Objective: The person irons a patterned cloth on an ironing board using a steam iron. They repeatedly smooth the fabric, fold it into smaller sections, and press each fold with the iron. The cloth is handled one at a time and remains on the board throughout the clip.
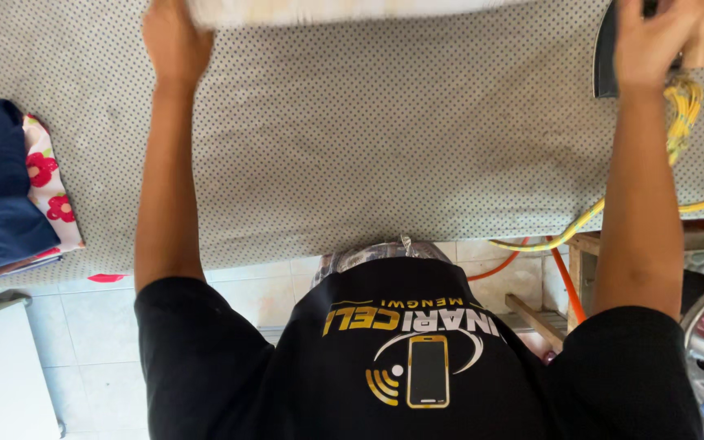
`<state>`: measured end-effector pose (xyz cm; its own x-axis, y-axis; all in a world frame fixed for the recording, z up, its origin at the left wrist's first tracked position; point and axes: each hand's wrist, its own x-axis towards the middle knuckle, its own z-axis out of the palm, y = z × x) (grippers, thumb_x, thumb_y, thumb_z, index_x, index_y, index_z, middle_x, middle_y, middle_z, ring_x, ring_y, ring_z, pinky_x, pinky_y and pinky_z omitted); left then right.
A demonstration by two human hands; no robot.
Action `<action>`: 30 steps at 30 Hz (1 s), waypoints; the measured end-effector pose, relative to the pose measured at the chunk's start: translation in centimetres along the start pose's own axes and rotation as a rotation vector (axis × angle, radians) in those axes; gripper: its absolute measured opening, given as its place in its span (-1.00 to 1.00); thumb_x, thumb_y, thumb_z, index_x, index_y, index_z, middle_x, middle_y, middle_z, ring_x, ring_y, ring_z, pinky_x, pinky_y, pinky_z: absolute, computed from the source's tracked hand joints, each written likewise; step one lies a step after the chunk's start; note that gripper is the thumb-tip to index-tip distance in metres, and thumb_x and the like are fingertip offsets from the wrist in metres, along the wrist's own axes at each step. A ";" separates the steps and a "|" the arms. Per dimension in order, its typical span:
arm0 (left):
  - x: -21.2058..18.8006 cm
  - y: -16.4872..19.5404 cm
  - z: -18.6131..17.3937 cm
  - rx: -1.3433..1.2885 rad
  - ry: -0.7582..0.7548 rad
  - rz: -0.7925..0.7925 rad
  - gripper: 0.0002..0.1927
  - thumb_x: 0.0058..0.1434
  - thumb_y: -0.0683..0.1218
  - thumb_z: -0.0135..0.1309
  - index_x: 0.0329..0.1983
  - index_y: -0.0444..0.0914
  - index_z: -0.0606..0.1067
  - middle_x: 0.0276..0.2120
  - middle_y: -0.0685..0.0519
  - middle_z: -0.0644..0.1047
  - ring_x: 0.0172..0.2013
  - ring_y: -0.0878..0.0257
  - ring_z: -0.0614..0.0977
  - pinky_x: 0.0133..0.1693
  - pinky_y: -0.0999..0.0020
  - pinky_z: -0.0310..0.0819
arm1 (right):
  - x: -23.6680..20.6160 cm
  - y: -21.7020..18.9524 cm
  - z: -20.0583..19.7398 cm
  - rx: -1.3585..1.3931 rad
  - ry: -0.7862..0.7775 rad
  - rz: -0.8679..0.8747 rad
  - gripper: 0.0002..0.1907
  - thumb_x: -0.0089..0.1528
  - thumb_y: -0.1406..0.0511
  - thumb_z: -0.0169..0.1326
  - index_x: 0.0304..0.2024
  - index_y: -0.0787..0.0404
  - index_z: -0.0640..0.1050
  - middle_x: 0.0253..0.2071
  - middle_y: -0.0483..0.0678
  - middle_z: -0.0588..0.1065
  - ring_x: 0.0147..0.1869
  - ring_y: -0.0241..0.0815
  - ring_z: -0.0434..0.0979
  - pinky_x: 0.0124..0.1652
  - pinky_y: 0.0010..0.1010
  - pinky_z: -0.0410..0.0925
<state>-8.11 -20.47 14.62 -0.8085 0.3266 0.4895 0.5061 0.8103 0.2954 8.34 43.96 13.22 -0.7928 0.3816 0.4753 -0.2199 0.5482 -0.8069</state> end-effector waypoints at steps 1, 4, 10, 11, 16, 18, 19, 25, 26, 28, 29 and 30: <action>-2.4 0.2 0.8 -0.001 -0.061 0.016 -0.40 0.13 -0.28 0.23 0.26 -0.18 0.40 0.09 -0.10 0.54 0.03 -0.12 0.60 -0.04 0.02 0.52 | -1.7 0.5 0.0 -0.015 -0.093 -0.047 -0.37 0.26 0.49 0.35 0.32 0.27 0.37 -0.07 -0.02 0.53 0.03 -0.18 0.58 0.07 -0.38 0.46; -9.1 1.3 2.7 -0.077 -0.265 -0.029 -0.26 0.10 -0.12 0.41 0.34 -0.13 0.36 0.10 -0.09 0.50 0.04 -0.16 0.57 -0.03 -0.01 0.50 | -6.5 1.4 -0.1 -0.139 -0.274 -0.108 -0.30 0.23 0.50 0.39 0.36 0.31 0.39 -0.10 0.00 0.54 0.07 -0.14 0.58 0.12 -0.31 0.45; -12.6 3.0 5.7 -0.036 -0.102 0.081 -0.38 0.04 0.05 0.48 0.09 0.02 0.39 -0.06 0.06 0.54 -0.04 0.00 0.53 -0.07 0.08 0.39 | -10.0 2.2 1.4 -0.378 -0.446 -0.142 -0.57 0.19 0.46 0.44 0.06 0.20 0.56 -0.03 0.04 0.58 0.02 -0.10 0.59 -0.01 -0.34 0.42; -12.1 3.1 6.2 0.014 0.040 0.094 -0.40 0.03 -0.01 0.46 0.04 0.07 0.34 -0.11 0.12 0.53 -0.05 0.06 0.55 -0.08 0.15 0.39 | -9.8 2.4 1.7 -0.403 -0.429 -0.149 -0.64 0.20 0.44 0.44 -0.06 0.18 0.53 -0.11 0.03 0.56 -0.05 -0.11 0.58 -0.05 -0.36 0.42; -11.1 2.7 7.3 -0.831 0.196 -0.376 -0.36 0.28 -0.37 0.27 0.34 -0.20 0.27 -0.25 0.14 0.56 -0.20 0.32 0.56 -0.06 0.41 0.42 | -9.5 2.2 2.2 -0.195 -0.235 -0.016 -0.65 0.16 0.52 0.29 -0.04 0.24 0.50 -0.18 -0.02 0.52 -0.13 -0.09 0.52 -0.08 -0.33 0.38; -12.7 2.0 6.8 -1.077 0.204 -0.394 -0.31 0.33 -0.43 0.16 0.43 -0.21 0.20 -0.30 0.19 0.51 -0.23 0.42 0.49 -0.05 0.47 0.40 | -10.3 2.2 1.1 -0.064 -0.242 0.083 -0.55 0.16 0.50 0.21 0.10 0.18 0.52 -0.22 -0.07 0.50 -0.15 -0.11 0.50 -0.11 -0.37 0.34; -13.9 1.7 6.3 -1.062 0.155 -0.453 -0.35 0.28 -0.42 0.14 0.38 -0.23 0.24 -0.17 0.22 0.50 -0.23 0.42 0.51 -0.06 0.47 0.43 | -10.9 2.0 0.3 -0.138 -0.287 0.016 -0.62 0.18 0.54 0.18 0.03 0.20 0.55 -0.17 -0.05 0.52 -0.08 -0.08 0.50 -0.03 -0.34 0.33; -24.1 1.8 1.4 -0.549 -0.024 -0.205 -0.60 0.20 -0.38 0.25 0.09 -0.26 0.56 -0.05 -0.03 0.59 -0.07 0.17 0.55 0.04 0.29 0.41 | -18.1 2.7 -5.5 -0.390 -0.329 -0.090 -0.68 0.14 0.61 0.13 -0.17 0.17 0.68 -0.10 -0.04 0.56 0.12 -0.02 0.42 0.19 -0.28 0.28; -25.6 2.4 0.8 -0.387 -0.131 -0.089 -0.60 0.09 -0.36 0.24 -0.01 -0.20 0.59 -0.12 0.02 0.62 -0.09 0.14 0.57 0.05 0.21 0.38 | -19.6 3.1 -6.3 -0.408 -0.326 -0.069 -0.67 0.14 0.61 0.13 -0.18 0.15 0.68 -0.11 -0.05 0.55 0.12 -0.04 0.42 0.19 -0.29 0.28; -27.5 3.7 -0.1 -0.223 -0.242 0.015 -0.58 0.01 -0.33 0.24 -0.05 -0.14 0.61 -0.19 0.07 0.65 -0.12 0.13 0.60 0.06 0.13 0.35 | -22.3 3.6 -7.1 -0.432 -0.334 -0.042 -0.68 0.15 0.60 0.16 -0.18 0.12 0.69 -0.12 -0.07 0.54 0.14 -0.04 0.41 0.20 -0.27 0.28; -28.5 4.6 -0.4 -0.223 -0.250 0.000 -0.55 0.04 -0.32 0.24 0.01 -0.13 0.59 -0.19 0.06 0.65 -0.13 0.14 0.60 0.06 0.11 0.35 | -23.5 3.7 -7.3 -0.438 -0.347 -0.032 -0.68 0.16 0.59 0.19 -0.17 0.11 0.69 -0.13 -0.07 0.53 0.16 -0.03 0.41 0.21 -0.25 0.28; -28.9 5.4 -0.6 -0.223 -0.257 -0.014 -0.52 0.07 -0.31 0.24 0.07 -0.12 0.57 -0.19 0.05 0.64 -0.14 0.15 0.60 0.06 0.10 0.34 | -24.2 3.5 -7.5 -0.445 -0.360 -0.023 -0.69 0.17 0.57 0.22 -0.16 0.10 0.69 -0.13 -0.08 0.51 0.18 -0.02 0.40 0.22 -0.23 0.28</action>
<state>18.20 -25.81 2.55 -0.8509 0.4510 0.2694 0.5244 0.6983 0.4871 31.04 42.22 1.50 -0.9515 0.1307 0.2784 -0.0407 0.8438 -0.5352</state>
